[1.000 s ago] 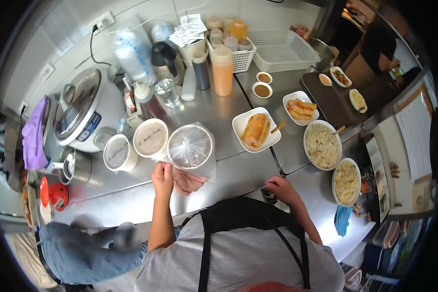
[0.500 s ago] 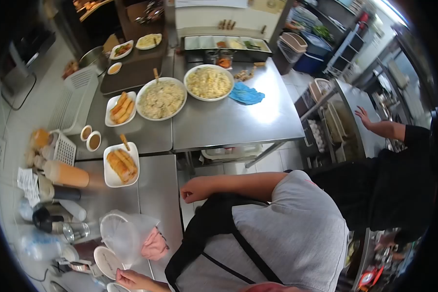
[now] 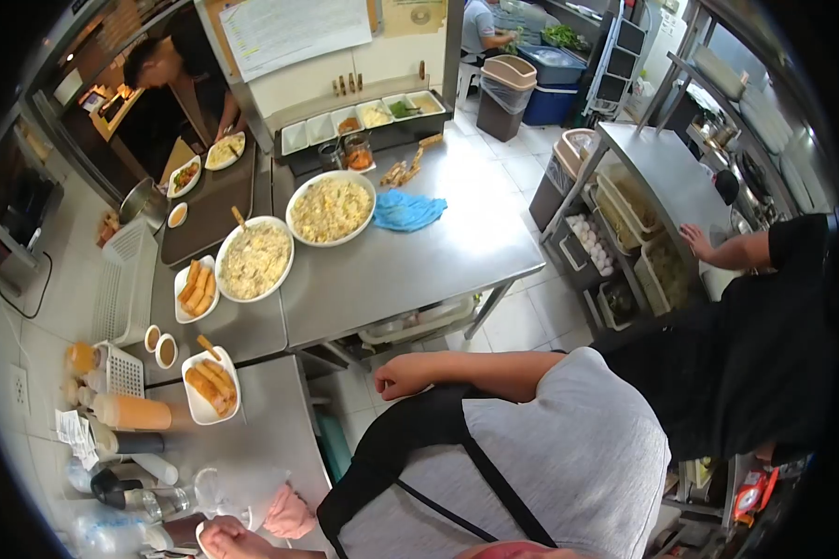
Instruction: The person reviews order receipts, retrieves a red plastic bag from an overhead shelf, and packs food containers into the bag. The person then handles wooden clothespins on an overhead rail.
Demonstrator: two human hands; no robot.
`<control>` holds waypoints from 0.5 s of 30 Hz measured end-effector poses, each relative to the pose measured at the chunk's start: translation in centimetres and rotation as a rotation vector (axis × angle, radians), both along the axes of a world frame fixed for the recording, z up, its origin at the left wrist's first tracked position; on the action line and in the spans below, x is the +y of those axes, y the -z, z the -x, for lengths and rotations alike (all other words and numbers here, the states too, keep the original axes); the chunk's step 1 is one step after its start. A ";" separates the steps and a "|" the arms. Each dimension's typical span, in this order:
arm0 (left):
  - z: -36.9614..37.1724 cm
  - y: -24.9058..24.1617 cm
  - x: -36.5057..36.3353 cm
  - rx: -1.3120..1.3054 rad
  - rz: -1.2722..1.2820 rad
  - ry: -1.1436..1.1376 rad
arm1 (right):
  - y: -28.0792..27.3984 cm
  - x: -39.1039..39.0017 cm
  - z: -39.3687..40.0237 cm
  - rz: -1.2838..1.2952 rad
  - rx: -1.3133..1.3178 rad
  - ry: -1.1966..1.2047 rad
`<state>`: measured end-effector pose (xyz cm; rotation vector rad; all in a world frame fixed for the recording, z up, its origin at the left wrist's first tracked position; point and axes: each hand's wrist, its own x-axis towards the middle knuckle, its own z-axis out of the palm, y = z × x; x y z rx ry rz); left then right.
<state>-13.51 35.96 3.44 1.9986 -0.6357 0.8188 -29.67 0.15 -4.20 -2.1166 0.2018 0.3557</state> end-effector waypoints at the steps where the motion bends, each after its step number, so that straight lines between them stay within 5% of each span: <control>1: 2.3 -3.3 -3.8 0.272 0.618 0.453 | -0.1 -1.1 0.6 0.005 0.003 0.003; 4: 5.0 -6.3 -7.3 0.191 0.709 0.517 | -0.1 -4.6 2.4 0.015 -0.002 0.007; 11: 7.2 -4.4 -10.1 0.318 0.827 0.682 | 2.5 -9.8 3.2 -0.033 0.059 -0.103; 15: 10.8 -5.1 -11.0 0.366 0.922 0.107 | 4.0 -10.3 0.6 0.003 0.124 -0.396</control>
